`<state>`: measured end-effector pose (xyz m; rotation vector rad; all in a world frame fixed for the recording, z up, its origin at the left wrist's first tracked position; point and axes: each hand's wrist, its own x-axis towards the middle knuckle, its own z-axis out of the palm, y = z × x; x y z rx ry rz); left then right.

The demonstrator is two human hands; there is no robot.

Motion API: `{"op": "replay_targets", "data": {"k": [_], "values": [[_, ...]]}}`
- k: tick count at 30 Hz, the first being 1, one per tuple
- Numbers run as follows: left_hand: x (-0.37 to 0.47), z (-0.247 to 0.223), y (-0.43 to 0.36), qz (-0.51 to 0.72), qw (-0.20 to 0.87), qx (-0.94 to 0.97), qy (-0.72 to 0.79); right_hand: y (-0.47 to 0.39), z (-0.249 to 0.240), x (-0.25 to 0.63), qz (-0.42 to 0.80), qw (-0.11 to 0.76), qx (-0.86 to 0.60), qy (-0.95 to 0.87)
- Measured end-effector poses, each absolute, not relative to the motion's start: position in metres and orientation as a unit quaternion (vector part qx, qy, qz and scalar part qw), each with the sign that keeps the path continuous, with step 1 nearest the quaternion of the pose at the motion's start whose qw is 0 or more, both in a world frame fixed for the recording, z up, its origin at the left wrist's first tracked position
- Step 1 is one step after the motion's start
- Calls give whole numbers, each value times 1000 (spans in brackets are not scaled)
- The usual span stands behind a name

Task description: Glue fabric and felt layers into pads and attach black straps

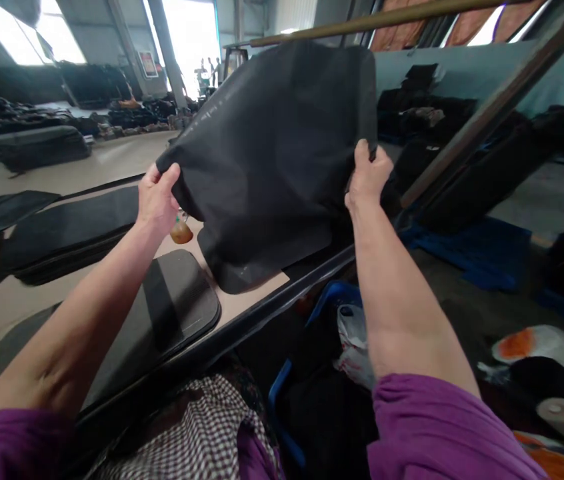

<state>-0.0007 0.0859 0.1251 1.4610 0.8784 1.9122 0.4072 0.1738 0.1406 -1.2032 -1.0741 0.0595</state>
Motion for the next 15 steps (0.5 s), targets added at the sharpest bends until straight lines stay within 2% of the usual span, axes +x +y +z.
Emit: {"op": "replay_targets", "data": {"k": [3,8,11,15], "values": [[-47,147,45,694,251,572,358,144,146,382,117,690,-481,-528],[-136,170,-70,643,226,536,499,86,129,318,348,610,-369,-609],[-181,162,-144,596,212,449,631,56,108,267,488,527,-330,-612],[-223,126,-226,543,141,335,757,26,71,204,574,414,-328,-625]]}}
